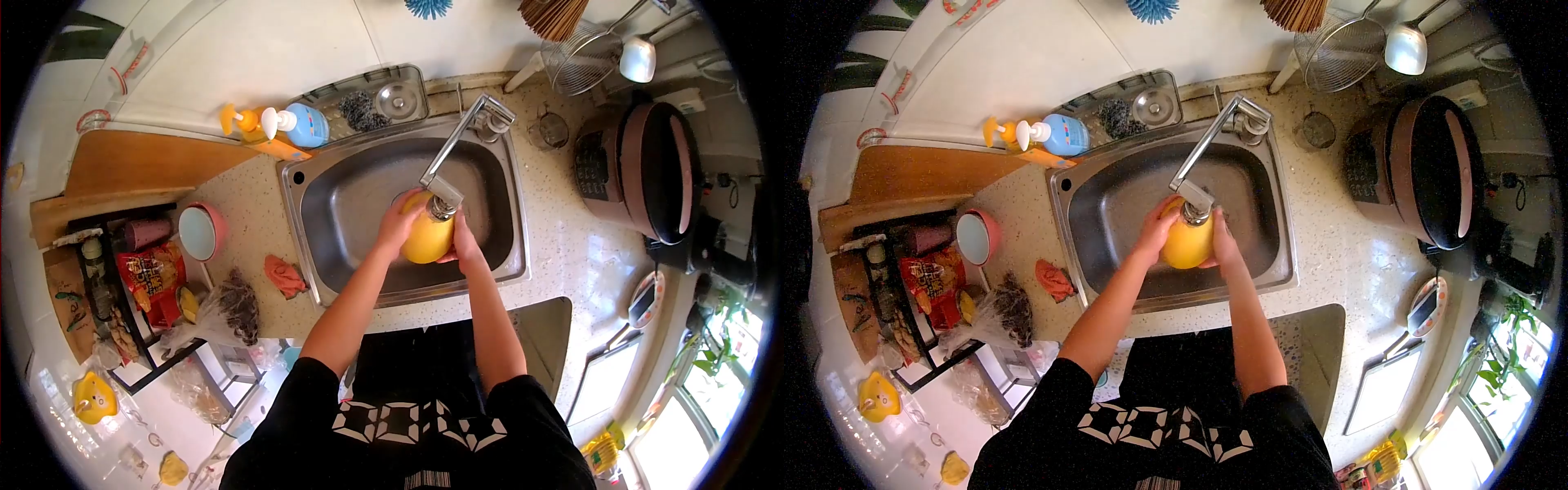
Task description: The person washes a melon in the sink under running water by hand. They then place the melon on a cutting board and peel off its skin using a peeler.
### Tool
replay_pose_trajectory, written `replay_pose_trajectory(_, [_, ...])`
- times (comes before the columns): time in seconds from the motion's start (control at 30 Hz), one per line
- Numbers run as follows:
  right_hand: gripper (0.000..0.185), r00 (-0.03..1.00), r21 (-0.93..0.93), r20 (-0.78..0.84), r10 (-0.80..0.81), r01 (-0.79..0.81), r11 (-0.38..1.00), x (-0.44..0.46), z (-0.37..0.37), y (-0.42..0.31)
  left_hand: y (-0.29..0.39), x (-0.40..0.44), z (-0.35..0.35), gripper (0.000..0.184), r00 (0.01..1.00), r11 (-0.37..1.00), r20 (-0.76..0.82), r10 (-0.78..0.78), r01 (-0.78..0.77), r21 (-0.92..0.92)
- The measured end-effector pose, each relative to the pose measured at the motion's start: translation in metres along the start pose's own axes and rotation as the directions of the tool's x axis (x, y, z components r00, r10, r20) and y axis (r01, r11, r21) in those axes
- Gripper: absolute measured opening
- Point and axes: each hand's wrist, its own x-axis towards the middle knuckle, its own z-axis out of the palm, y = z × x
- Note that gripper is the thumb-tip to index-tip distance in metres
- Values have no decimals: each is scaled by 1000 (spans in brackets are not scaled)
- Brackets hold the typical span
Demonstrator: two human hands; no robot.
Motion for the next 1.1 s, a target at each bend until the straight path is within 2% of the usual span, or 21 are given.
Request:
replay_pose_trajectory(0.07, [93, 979, -52, -175, -104, 97, 994, -16, 15, -4, -5, 5, -4, 48, 993, 981, 10, -120, 120, -152])
replay_pose_trajectory(0.17, [78, 888, -66, -201, -412, 408, 911, 19, 9, 30, 8, -1, -1, 50, 931, 868, 73, -357, 359, -343])
replay_pose_trajectory(0.23, [67, 857, 4, -138, -496, 501, 865, 10, 15, 24, 21, -10, 2, 54, 850, 723, 147, -505, 510, -465])
replay_pose_trajectory(0.27, [63, 837, 43, -108, -537, 543, 838, 8, 17, 22, 17, -12, 0, 57, 840, 699, 159, -519, 524, -486])
replay_pose_trajectory(0.33, [55, 848, -74, -113, -517, 512, 856, 8, 17, 13, 10, -18, -2, 64, 817, 646, 185, -547, 552, -527])
replay_pose_trajectory(0.37, [52, 854, -133, -117, -508, 493, 860, 11, 15, 9, 14, -23, -1, 64, 816, 662, 173, -552, 555, -504])
replay_pose_trajectory(0.43, [47, 900, 52, -125, -417, 426, 903, 16, 14, 3, 21, -33, 2, 65, 814, 689, 150, -562, 560, -460])
replay_pose_trajectory(0.47, [44, 921, 145, -122, -371, 386, 911, 19, 14, 0, 24, -39, 9, 65, 837, 744, 43, -546, 507, -436])
replay_pose_trajectory(0.53, [37, 942, 214, -169, -291, 323, 922, 21, 17, -9, 26, -48, 28, 65, 858, 841, -170, -485, 404, -360])
replay_pose_trajectory(0.57, [34, 950, 250, -190, -250, 293, 923, 20, 19, -12, 18, -46, 30, 64, 882, 871, -208, -424, 334, -360])
replay_pose_trajectory(0.63, [41, 942, 195, -205, -264, 304, 933, 29, 19, -3, -14, -35, 26, 61, 913, 917, -279, -296, 190, -352])
replay_pose_trajectory(0.73, [43, 916, 78, -295, -272, 307, 949, 22, 22, -2, -57, -15, 3, 64, 943, 806, -68, -326, 240, -542])
replay_pose_trajectory(0.77, [43, 901, 36, -335, -274, 303, 952, 17, 24, -1, -46, -16, 1, 66, 921, 765, -11, -390, 317, -560])
replay_pose_trajectory(0.83, [43, 887, 43, -300, -352, 381, 924, 33, 17, 21, -4, -24, 7, 70, 856, 666, 110, -505, 468, -581])
replay_pose_trajectory(0.97, [46, 861, 188, -186, -473, 504, 843, 19, 19, 19, 17, -32, 13, 80, 766, 634, 96, -635, 589, -502])
replay_pose_trajectory(1.03, [50, 875, 226, -210, -435, 477, 849, 8, 22, 6, 5, -31, 11, 83, 761, 657, 90, -642, 607, -448])
replay_pose_trajectory(1.1, [55, 907, 266, -237, -348, 405, 875, -1, 24, -8, -9, -27, 4, 88, 712, 652, 108, -694, 684, -327])
